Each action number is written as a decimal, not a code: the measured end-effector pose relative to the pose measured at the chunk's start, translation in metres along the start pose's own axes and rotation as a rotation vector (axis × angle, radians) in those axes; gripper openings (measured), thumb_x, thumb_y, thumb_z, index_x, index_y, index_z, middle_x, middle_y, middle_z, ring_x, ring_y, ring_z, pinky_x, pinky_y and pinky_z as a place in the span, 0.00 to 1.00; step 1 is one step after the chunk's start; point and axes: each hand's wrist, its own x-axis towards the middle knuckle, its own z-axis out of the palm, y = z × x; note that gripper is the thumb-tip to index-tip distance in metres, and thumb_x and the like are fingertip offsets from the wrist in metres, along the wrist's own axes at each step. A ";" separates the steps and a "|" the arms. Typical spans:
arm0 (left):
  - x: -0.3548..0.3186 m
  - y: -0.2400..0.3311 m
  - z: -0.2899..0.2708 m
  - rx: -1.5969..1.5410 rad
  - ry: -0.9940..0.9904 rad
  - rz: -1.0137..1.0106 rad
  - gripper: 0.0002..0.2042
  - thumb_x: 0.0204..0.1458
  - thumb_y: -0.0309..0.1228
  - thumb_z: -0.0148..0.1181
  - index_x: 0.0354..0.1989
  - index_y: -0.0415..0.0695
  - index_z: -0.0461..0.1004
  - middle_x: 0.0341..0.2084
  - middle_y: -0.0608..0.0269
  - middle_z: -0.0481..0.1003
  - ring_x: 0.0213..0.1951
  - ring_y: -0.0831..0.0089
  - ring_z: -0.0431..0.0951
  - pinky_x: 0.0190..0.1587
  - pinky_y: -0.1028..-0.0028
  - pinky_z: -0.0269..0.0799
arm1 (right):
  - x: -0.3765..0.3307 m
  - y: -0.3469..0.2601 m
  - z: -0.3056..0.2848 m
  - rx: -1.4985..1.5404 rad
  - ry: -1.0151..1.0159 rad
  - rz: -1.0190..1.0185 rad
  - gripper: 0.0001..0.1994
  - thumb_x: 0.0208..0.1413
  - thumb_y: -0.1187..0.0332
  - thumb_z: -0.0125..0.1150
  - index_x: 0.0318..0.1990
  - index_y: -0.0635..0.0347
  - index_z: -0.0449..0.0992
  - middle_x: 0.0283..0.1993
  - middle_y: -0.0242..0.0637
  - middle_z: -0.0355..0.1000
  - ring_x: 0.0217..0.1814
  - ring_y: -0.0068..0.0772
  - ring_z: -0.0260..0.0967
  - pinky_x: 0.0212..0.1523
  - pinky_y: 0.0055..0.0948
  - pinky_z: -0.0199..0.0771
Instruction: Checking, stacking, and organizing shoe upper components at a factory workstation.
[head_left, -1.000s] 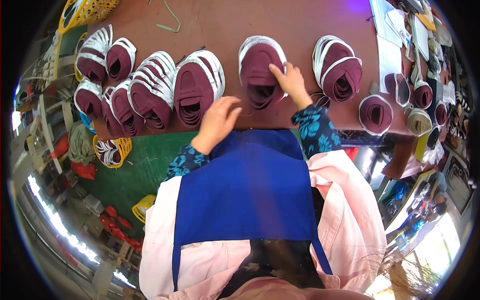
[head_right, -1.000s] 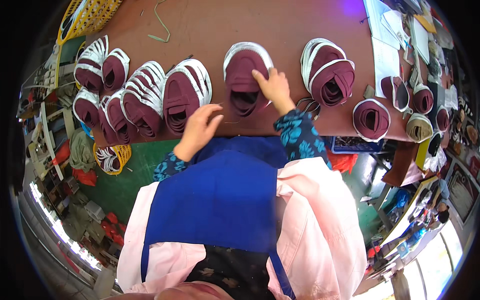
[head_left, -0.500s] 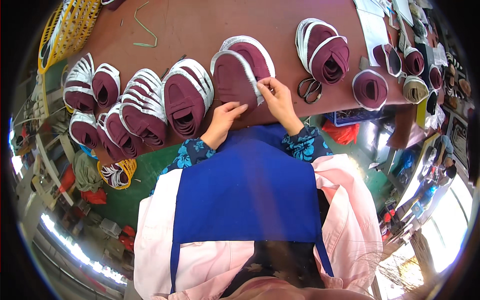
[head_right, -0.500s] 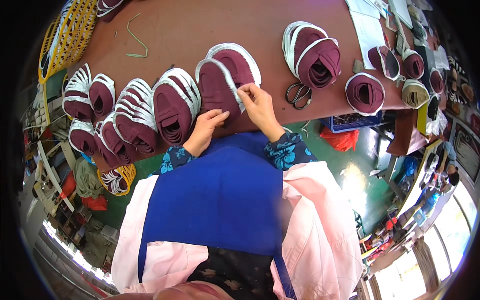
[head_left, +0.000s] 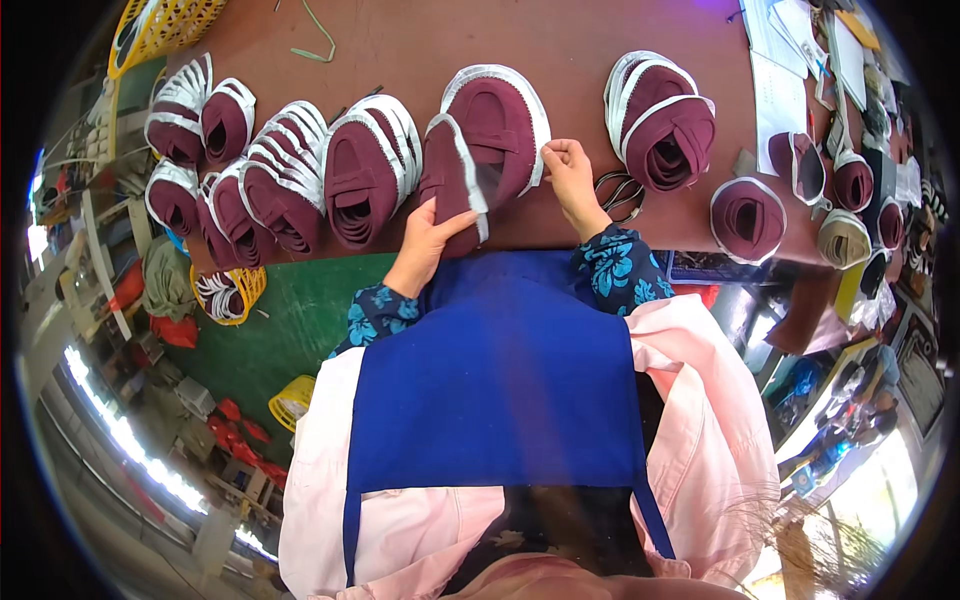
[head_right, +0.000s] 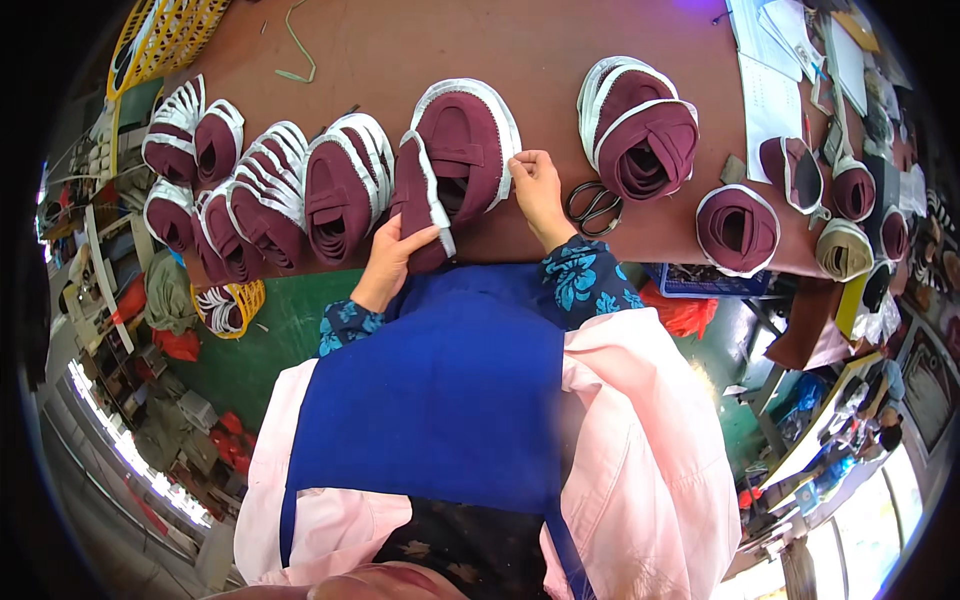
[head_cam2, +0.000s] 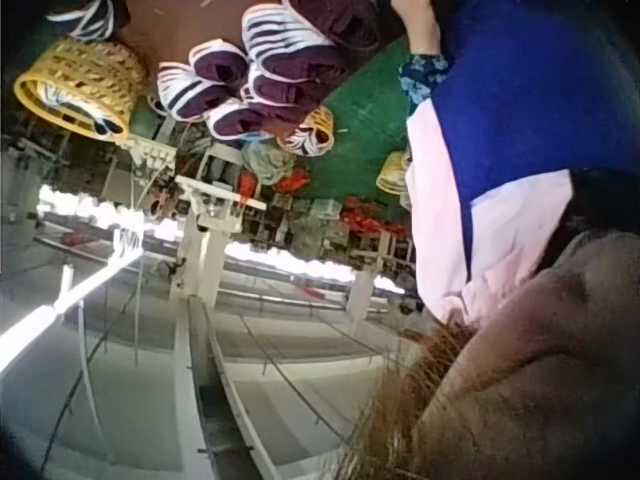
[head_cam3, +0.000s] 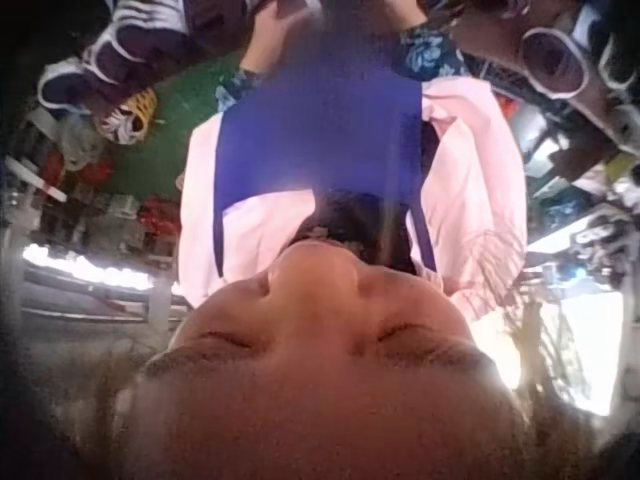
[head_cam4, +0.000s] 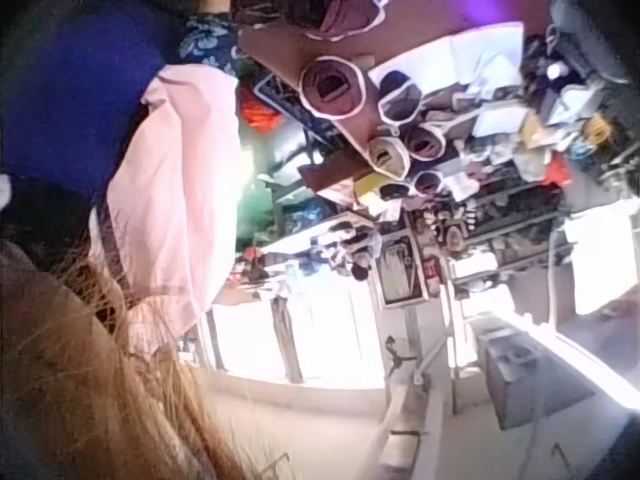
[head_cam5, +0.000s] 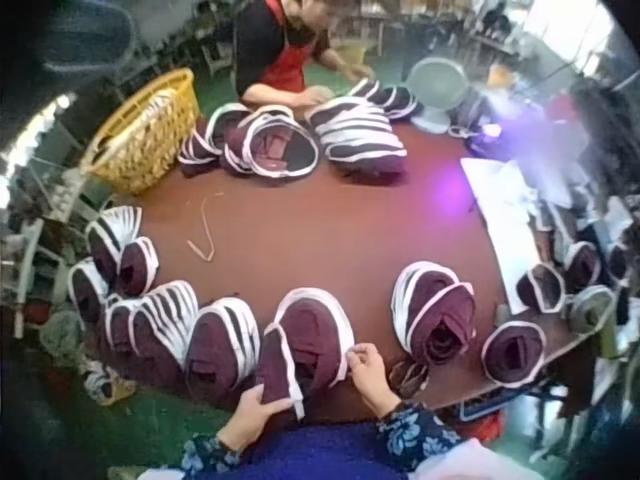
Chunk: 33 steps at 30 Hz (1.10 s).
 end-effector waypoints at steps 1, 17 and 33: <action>0.004 -0.007 0.009 0.153 0.022 0.074 0.16 0.54 0.25 0.67 0.51 0.38 0.76 0.44 0.62 0.79 0.43 0.76 0.79 0.48 0.75 0.74 | -0.001 -0.001 0.001 0.067 -0.045 0.022 0.12 0.61 0.68 0.61 0.47 0.66 0.72 0.36 0.35 0.74 0.35 0.22 0.69 0.37 0.23 0.72; -0.031 -0.011 0.009 -0.309 0.244 0.174 0.21 0.58 0.23 0.59 0.61 0.39 0.66 0.55 0.59 0.73 0.56 0.69 0.73 0.62 0.66 0.66 | 0.020 0.000 -0.025 0.159 -0.222 0.183 0.10 0.59 0.65 0.63 0.43 0.60 0.72 0.34 0.29 0.72 0.35 0.20 0.67 0.36 0.22 0.67; -0.017 -0.009 0.033 -0.373 0.309 0.191 0.25 0.55 0.21 0.62 0.62 0.37 0.65 0.54 0.58 0.73 0.55 0.67 0.75 0.60 0.65 0.70 | 0.011 -0.003 -0.014 0.148 -0.012 -0.027 0.12 0.59 0.72 0.60 0.49 0.66 0.73 0.42 0.36 0.74 0.45 0.26 0.71 0.49 0.25 0.72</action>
